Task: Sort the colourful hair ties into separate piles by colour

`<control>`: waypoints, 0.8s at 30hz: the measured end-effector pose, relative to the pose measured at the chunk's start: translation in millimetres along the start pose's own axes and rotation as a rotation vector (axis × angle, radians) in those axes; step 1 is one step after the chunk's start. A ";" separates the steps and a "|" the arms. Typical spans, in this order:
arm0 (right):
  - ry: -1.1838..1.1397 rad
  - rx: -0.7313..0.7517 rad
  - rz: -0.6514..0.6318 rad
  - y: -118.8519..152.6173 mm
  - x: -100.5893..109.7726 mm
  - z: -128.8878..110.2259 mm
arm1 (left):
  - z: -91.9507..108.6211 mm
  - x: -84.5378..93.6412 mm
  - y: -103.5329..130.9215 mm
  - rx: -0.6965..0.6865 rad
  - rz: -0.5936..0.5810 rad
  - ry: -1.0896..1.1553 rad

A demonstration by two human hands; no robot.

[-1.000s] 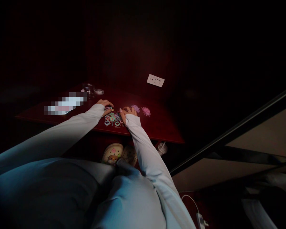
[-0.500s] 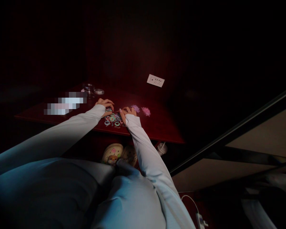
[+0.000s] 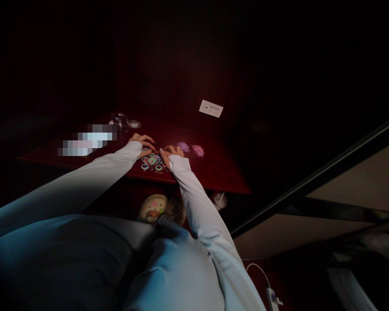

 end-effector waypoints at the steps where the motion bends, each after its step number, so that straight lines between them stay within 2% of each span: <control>1: -0.001 0.002 -0.003 0.0 -0.4 0.1 | -0.7 0.0 -0.3 0.003 0.000 0.007; 13: -0.043 0.040 0.072 0.3 -6.3 4.5 | -15.2 -7.4 -5.9 0.019 0.031 0.077; 20: -0.050 0.024 0.017 0.6 3.0 -1.6 | -23.6 -9.6 -11.9 -0.028 0.035 0.116; 24: -0.063 0.064 0.062 2.3 10.5 -5.4 | -20.7 -6.5 -12.5 -0.082 0.044 0.184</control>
Point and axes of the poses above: each hand's wrist, its own y-axis away from the middle knuckle, its own x-axis out of the back of the hand, z = x × y, the point moved 5 cm from there along -y, towards the middle knuckle, and after that the axes turned 13 degrees about z, right-handed, at the moved point
